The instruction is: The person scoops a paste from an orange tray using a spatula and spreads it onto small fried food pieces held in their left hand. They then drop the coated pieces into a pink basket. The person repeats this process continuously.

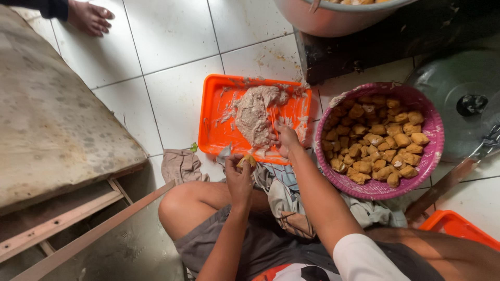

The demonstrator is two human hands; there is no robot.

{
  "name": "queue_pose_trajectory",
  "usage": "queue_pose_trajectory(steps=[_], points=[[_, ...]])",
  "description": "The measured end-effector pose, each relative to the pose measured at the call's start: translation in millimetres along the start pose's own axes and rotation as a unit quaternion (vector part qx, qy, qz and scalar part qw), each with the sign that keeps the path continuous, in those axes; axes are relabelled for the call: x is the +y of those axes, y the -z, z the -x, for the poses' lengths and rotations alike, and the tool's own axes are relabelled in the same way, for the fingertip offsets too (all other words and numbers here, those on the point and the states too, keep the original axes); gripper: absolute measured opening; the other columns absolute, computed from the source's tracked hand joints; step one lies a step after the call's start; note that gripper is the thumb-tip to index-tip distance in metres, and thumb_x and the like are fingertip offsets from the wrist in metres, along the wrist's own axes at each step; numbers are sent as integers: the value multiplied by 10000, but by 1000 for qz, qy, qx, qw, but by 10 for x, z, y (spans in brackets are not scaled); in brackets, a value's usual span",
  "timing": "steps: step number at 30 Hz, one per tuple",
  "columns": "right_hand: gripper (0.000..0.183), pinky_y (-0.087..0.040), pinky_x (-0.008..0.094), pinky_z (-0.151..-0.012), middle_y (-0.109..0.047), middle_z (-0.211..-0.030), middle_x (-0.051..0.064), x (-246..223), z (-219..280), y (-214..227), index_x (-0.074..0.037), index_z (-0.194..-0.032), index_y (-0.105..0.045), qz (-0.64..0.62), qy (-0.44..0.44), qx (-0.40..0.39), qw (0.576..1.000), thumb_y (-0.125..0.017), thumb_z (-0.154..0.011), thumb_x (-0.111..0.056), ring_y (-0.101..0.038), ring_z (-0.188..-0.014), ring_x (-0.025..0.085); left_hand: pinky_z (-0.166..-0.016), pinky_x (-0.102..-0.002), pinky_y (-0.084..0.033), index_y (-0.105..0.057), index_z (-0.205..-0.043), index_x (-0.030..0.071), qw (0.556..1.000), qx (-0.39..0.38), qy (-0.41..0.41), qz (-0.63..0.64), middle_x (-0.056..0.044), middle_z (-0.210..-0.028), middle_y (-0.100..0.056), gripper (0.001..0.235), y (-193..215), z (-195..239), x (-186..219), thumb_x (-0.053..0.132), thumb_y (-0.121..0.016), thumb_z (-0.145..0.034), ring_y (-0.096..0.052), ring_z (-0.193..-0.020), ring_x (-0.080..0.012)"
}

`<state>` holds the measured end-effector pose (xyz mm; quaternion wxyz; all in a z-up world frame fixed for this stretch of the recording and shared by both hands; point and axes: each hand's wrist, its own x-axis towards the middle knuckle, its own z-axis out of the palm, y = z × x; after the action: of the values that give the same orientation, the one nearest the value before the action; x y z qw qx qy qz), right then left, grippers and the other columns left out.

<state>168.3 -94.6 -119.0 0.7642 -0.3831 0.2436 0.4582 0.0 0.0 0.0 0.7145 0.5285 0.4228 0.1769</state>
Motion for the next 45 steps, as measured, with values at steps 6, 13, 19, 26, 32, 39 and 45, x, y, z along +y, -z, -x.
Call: queue_pose_trajectory(steps=[6, 13, 19, 26, 32, 39, 45], points=[[265, -314, 230, -488, -537, -750, 13, -354, 768, -367, -67, -1053, -585, 92, 105, -79, 987, -532, -1066, -326, -421, -541, 89, -765, -276, -610, -627, -1076, 13, 999, -25, 30, 32, -60, -1002, -669, 135, -146, -172, 166, 133, -595, -1022, -663, -867, -114], [263, -440, 208, -641, -574, -887, -36, -587, 2140, -696, -50, -1124, -609, 323, 308, -85, 891, -742, -962, -209, -521, -733, 25, -763, -270, -607, -627, -1065, -11, 987, -162, -12, 4, -70, -990, -702, 161, -631, 196, 627, 132, -656, -998, -685, -846, -112], [248, -466, 200, -670, -646, -919, -16, -682, 2568, -649, -19, -1099, -637, 323, 331, -54, 885, -733, -970, -209, -556, -767, 30, -804, -300, -636, -640, -1077, 14, 968, -234, 51, 75, -59, -1018, -694, 186, -717, 683, 985, 185, -659, -1008, -691, -909, -108], [465, -309, 214, -510, -498, -722, -29, -558, 2951, -398, -22, -1023, -687, 318, 216, -21, 923, -467, -1063, -429, -398, -597, 54, -829, -351, -652, -594, -1072, 16, 977, -156, -6, 149, -77, -1046, -710, 222, -732, 475, 1271, 199, -674, -976, -720, -982, -130], [437, -325, 254, -592, -423, -737, -15, -505, 3124, -473, -47, -1055, -713, 426, 307, 19, 851, -414, -1123, -358, -370, -663, 82, -878, -289, -545, -611, -1237, -14, 973, -185, -122, -58, -148, -1080, -744, 333, -762, 788, 1374, 178, -711, -985, -695, -1022, -169], [245, -469, 368, -707, -589, -916, 87, -663, 3274, -510, -17, -1119, -666, 574, 465, 93, 668, -533, -1068, -216, -579, -780, 224, -1123, -313, -510, -393, -1448, -6, 904, -397, -38, 150, -127, -1361, -676, 572, -641, 962, 1524, -2, -679, -953, -639, -1303, -180], [213, -456, 387, -677, -545, -921, 102, -790, 3380, -394, -24, -1119, -667, 615, 530, 143, 566, -644, -1047, -224, -543, -759, 229, -1050, -359, -540, -390, -1543, 23, 918, -383, -47, 88, -166, -1250, -713, 745, -590, 899, 1477, 78, -761, -900, -669, -1181, -198]])
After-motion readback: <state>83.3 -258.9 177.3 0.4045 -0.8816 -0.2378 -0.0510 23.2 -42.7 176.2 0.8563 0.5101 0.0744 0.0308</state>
